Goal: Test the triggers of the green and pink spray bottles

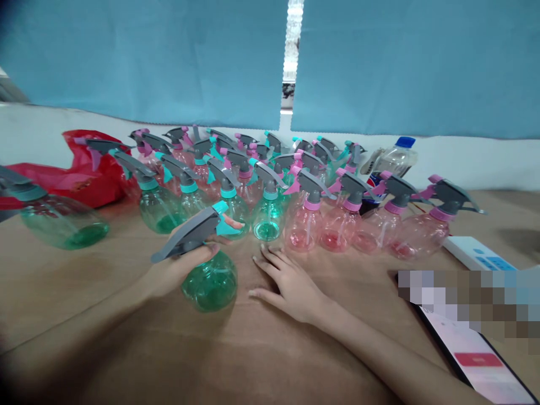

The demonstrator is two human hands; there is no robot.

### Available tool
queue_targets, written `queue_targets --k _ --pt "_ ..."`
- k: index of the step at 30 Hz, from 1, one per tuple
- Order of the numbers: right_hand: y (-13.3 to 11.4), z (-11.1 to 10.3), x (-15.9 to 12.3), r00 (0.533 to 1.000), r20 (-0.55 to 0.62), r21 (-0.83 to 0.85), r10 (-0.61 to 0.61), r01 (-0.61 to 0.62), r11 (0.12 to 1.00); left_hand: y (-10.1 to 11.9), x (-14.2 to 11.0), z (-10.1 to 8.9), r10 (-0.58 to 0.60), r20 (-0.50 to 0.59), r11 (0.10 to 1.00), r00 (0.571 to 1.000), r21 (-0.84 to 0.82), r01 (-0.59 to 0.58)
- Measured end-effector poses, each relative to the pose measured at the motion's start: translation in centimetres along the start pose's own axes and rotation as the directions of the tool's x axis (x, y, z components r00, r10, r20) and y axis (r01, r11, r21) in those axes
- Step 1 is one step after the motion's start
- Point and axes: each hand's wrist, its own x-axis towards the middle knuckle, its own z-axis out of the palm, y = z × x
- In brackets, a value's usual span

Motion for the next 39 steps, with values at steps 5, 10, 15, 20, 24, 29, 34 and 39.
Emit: queue_targets --k 5,10,15,20,24,29,34,39 --pt "0.1 0.1 0.0 1.000 0.005 0.000 0.004 -0.004 1.000 -0.1 0.1 0.0 0.033 -0.012 0.999 0.999 0.036 -0.032" --pt "0.1 0.2 0.0 1.000 -0.008 0.017 -0.004 0.004 1.000 0.1 0.1 -0.1 0.072 -0.015 0.995 0.997 0.065 -0.071" --pt "0.0 0.1 -0.1 1.000 -0.015 0.012 -0.009 0.009 1.000 0.4 0.2 -0.1 0.086 -0.033 0.992 0.996 0.093 -0.083" --pt "0.1 0.1 -0.1 1.000 -0.026 0.021 -0.012 0.013 1.000 0.7 0.2 0.0 0.091 -0.069 0.991 0.993 0.105 -0.083" --pt "0.2 0.2 -0.1 1.000 -0.022 0.016 -0.017 0.017 1.000 0.7 0.2 0.0 0.102 -0.052 0.993 0.993 0.071 -0.098" --pt "0.1 0.2 -0.1 1.000 -0.007 0.000 -0.003 0.003 1.000 0.5 0.3 0.0 0.076 -0.050 0.995 0.996 0.075 -0.072" --pt "0.1 0.2 -0.1 1.000 -0.026 0.021 -0.006 0.007 1.000 0.7 0.4 0.1 0.053 -0.028 0.998 0.998 0.019 -0.053" --pt "0.2 0.2 -0.1 1.000 -0.026 0.024 -0.008 0.009 1.000 0.9 0.2 0.1 0.056 0.000 0.998 0.998 0.000 -0.056"
